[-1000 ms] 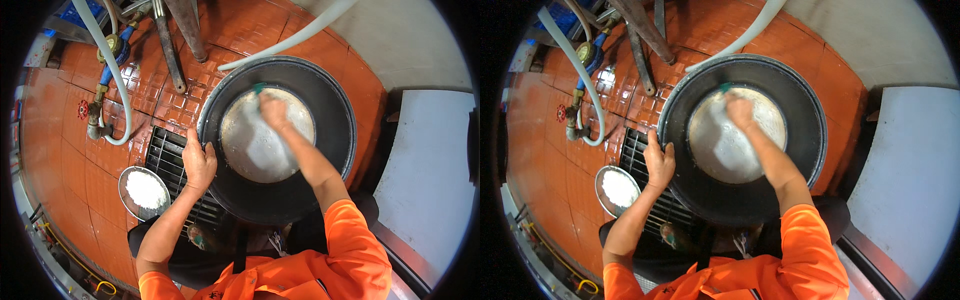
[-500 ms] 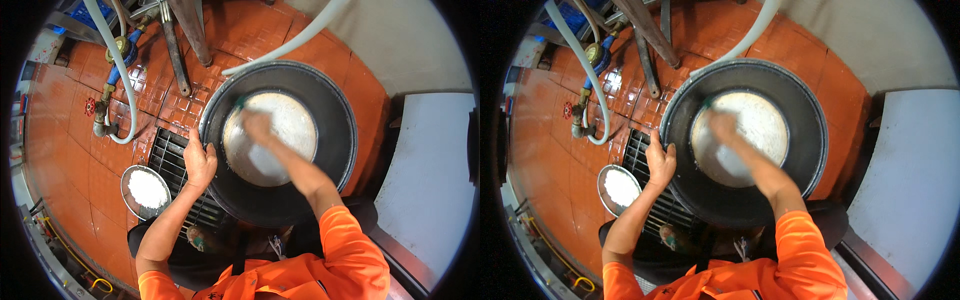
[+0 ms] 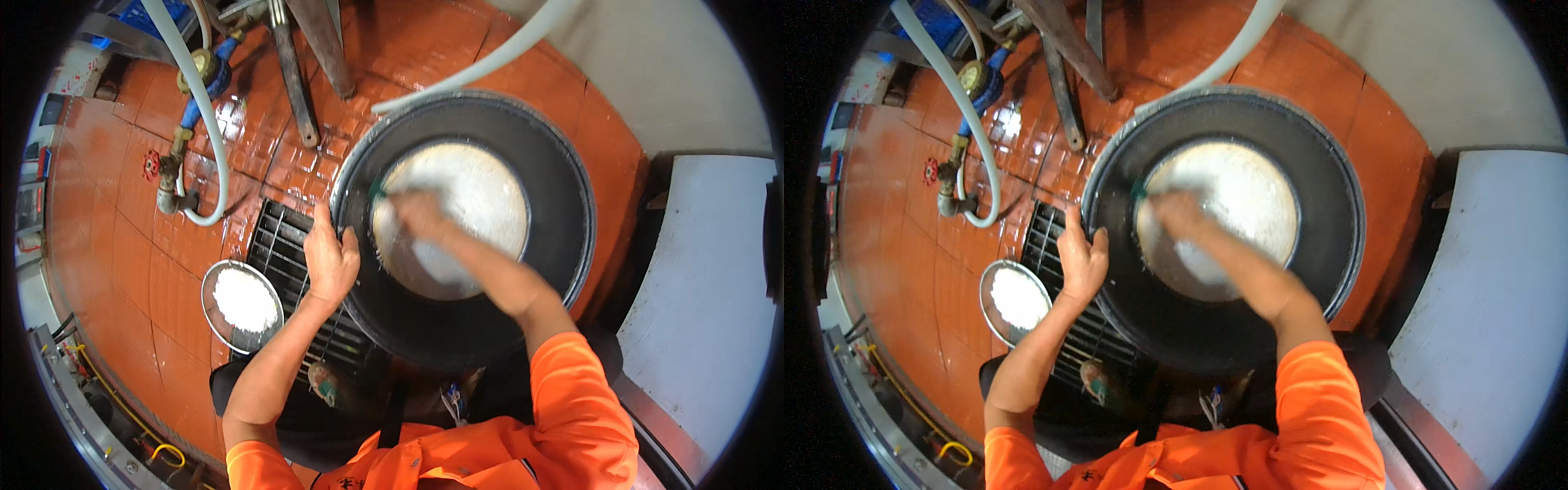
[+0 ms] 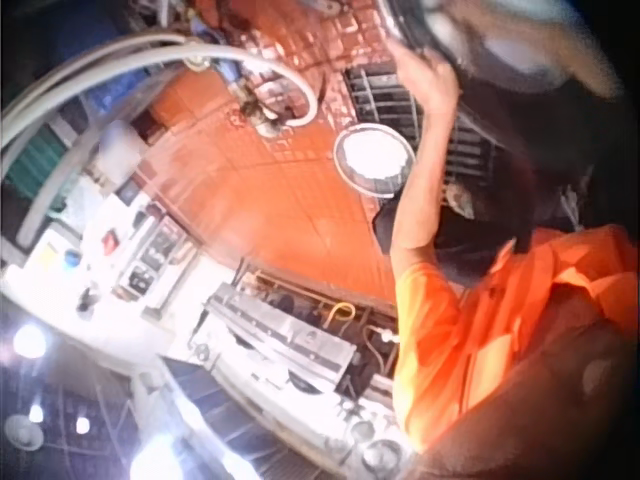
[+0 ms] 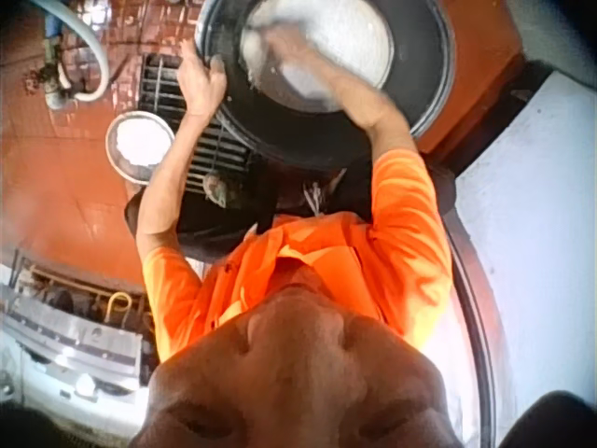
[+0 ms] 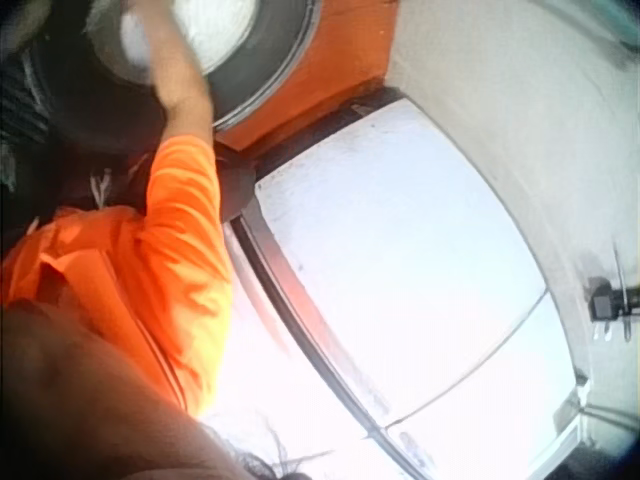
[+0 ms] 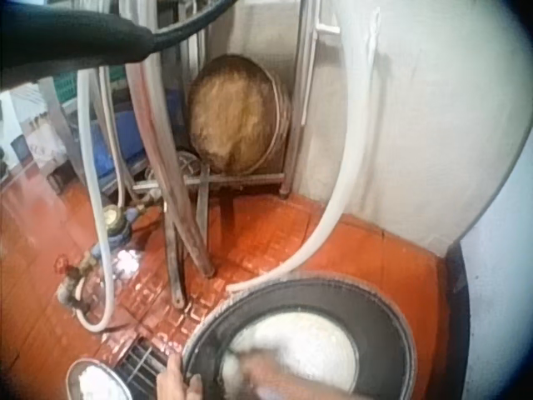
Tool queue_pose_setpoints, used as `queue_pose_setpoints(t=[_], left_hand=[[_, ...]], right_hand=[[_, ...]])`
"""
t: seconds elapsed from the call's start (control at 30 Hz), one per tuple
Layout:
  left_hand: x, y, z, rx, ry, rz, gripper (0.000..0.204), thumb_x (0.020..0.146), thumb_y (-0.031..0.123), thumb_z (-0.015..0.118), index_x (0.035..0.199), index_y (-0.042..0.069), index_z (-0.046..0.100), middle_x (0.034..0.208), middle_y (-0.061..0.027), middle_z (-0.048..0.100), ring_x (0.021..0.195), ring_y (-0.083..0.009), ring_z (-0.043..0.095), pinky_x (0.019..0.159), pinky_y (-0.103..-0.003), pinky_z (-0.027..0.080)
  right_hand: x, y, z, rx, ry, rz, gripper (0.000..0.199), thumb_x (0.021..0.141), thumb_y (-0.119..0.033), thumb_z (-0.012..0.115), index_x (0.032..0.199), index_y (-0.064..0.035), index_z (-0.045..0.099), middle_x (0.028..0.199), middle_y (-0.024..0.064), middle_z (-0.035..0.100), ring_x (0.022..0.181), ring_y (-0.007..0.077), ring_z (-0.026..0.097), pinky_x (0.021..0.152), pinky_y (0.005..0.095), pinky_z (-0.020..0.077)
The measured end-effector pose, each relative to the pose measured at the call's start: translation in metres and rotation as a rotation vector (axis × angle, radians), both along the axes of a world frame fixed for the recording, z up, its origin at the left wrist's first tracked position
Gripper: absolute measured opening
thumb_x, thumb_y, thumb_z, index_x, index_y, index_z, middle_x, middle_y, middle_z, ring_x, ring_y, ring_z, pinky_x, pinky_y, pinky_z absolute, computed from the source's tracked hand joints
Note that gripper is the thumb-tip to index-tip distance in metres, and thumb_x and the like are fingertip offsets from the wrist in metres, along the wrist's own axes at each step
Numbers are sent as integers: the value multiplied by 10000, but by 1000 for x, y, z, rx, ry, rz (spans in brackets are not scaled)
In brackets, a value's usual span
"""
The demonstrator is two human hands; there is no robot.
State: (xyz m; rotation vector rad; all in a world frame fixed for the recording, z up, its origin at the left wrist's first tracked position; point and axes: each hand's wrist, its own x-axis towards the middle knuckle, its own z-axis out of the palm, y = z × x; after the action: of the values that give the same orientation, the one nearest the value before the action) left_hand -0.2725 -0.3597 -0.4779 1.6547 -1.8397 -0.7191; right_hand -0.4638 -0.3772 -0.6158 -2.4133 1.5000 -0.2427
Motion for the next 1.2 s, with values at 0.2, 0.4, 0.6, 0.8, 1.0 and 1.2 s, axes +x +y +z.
queue_pose_setpoints(t=[0.2,0.4,0.6,0.8,1.0,1.2], left_hand=[[-6,0,5,92,49,44,416,732,-16,544,1119,-41,395,749,-284,547,707,-487,536,630,-525,409],[-7,-3,11,146,31,45,405,728,-17,533,1106,-46,391,807,-312,559,780,-509,534,694,-519,425],[0,1,7,106,6,56,386,726,-16,528,1085,-44,388,791,-321,556,761,-511,534,668,-539,414],[-13,-1,10,74,42,17,351,721,-17,522,1044,-39,386,770,-323,544,748,-517,521,655,-548,400],[-8,-1,8,102,14,37,327,717,-9,518,1017,-37,388,734,-314,537,721,-515,520,641,-543,400],[-13,-5,11,47,18,18,380,722,-3,535,1072,-52,398,687,-288,534,669,-484,531,610,-522,400]], right_hand=[[-4,23,5,86,-39,-126,184,744,-114,558,892,-31,629,822,154,654,886,295,618,773,495,476],[-59,-21,18,-116,128,-197,86,784,-25,523,825,-67,585,643,80,626,450,155,556,334,283,390],[10,63,34,145,302,160,149,739,-62,515,876,-51,573,721,119,622,562,262,609,467,393,480],[-136,-4,-2,10,125,-349,117,792,-63,534,903,-30,546,652,123,599,512,233,591,406,405,425],[-44,66,-7,-130,167,27,203,726,-96,564,918,-34,535,597,95,590,487,237,576,454,411,458],[-139,-24,2,-142,229,-518,197,764,-101,558,938,-12,544,532,81,573,466,244,587,430,422,430]])
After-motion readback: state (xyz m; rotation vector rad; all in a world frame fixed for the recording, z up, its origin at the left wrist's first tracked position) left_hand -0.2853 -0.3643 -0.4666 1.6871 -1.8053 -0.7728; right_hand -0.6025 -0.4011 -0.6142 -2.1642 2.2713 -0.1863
